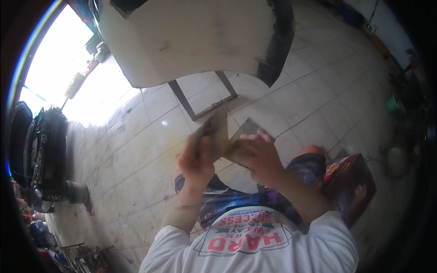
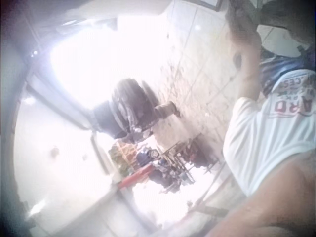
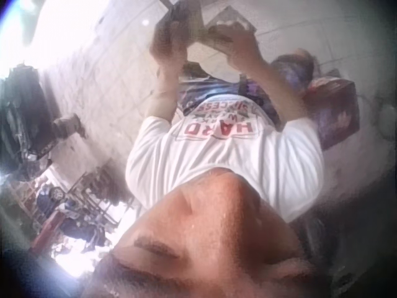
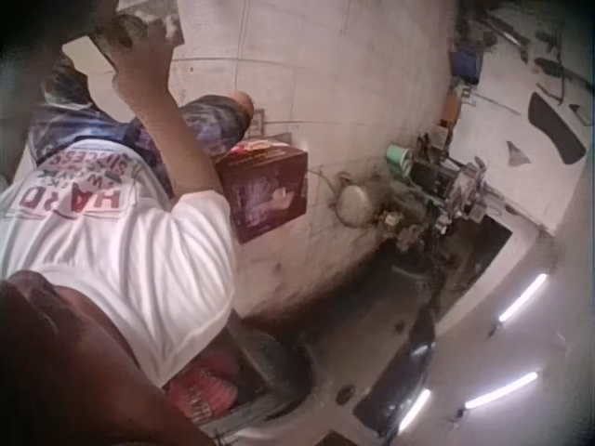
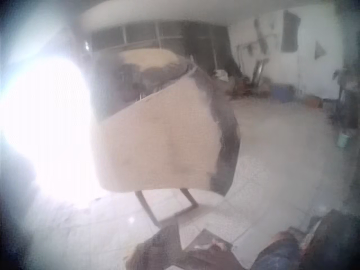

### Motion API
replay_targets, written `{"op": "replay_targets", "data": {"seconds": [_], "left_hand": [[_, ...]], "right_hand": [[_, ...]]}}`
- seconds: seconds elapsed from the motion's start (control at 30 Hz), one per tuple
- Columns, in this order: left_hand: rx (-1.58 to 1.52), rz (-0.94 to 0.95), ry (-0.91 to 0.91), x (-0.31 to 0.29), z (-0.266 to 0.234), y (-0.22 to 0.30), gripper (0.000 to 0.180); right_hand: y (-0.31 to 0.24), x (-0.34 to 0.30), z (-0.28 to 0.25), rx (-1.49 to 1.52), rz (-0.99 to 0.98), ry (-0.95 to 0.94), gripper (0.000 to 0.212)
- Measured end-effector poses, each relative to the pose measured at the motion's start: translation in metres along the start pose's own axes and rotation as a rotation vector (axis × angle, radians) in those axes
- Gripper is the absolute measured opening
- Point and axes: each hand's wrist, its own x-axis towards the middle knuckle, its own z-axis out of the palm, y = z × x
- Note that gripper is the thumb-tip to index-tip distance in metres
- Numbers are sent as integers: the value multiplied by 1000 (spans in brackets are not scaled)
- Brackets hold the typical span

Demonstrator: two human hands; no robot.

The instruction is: The person scoops body filler from a container onto a spreader and applies it to a car bumper mounted on a stand. They repeatedly smooth and spread the filler across the bumper surface using the spreader.

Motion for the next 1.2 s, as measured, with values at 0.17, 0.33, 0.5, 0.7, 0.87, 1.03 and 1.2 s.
{"op": "replay_targets", "data": {"seconds": [0.17, 0.33, 0.5, 0.7, 0.87, 1.03, 1.2], "left_hand": [[-269, -69, 253, 14, 3, -6, 26], [-873, -759, 173, -7, 7, -20, 29], [-738, -754, 86, -45, 0, -38, 31], [-10, -278, -75, -63, 2, -45, 19], [57, -70, -21, -46, 3, -34, 23], [-220, -51, 254, -22, 2, -26, 28], [-743, -785, 240, -11, 5, -30, 31]], "right_hand": [[-21, -14, 12, 201, -80, 83, 46], [-11, -13, 32, 414, 29, 209, 73], [41, -14, 37, 88, 88, 172, 50], [24, -24, 23, -10, -38, 55, 52], [1, -19, 36, 210, -49, -68, 58], [-14, -26, 29, 178, -54, -165, 56], [-22, -19, 34, 510, -111, 251, 75]]}}
